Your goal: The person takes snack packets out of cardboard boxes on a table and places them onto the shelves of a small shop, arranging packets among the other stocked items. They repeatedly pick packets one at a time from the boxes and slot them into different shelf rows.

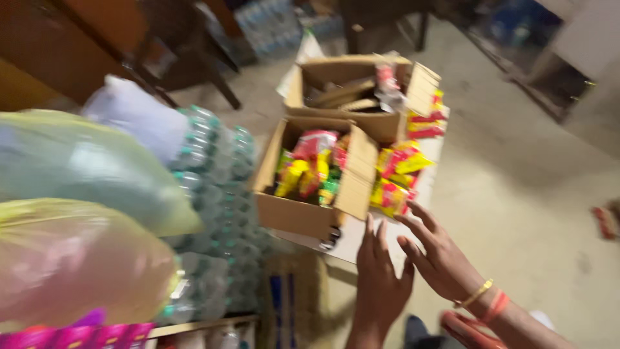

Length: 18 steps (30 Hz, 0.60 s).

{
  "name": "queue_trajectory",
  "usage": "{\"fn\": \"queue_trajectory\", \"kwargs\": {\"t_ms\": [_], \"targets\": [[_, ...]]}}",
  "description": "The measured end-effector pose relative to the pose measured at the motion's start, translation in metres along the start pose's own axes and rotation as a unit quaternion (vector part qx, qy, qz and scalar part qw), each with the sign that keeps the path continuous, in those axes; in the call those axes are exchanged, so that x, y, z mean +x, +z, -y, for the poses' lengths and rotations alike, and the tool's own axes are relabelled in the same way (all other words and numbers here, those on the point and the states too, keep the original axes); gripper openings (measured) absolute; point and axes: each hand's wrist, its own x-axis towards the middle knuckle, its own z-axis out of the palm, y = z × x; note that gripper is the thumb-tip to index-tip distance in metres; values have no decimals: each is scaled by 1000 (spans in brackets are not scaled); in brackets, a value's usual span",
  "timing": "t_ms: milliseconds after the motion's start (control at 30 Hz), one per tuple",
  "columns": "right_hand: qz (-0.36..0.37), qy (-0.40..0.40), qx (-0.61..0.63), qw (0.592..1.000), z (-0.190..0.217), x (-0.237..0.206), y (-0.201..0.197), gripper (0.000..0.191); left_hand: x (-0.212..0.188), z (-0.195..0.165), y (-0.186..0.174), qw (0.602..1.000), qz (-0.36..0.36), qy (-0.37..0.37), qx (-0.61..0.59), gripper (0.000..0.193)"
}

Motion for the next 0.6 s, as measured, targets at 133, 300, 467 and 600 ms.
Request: {"fn": "queue_trajectory", "kwargs": {"t_ms": [133, 300, 467, 600], "targets": [[-16, 29, -5, 999, -25, 0, -17, 42, 13, -3, 37, 997, 54, -40, -34, 82], [-27, 45, 11, 999, -40, 21, -18, 42, 36, 26, 59, 981, 133, -97, -99, 61], [-3, 67, -2, 998, -46, 50, -30, 40, 57, 60, 82, 977, 144, -109, -118, 60], [26, 77, -44, 996, -51, 86, -44, 42, 91, 88, 100, 976, 133, -86, -152, 55]]}}
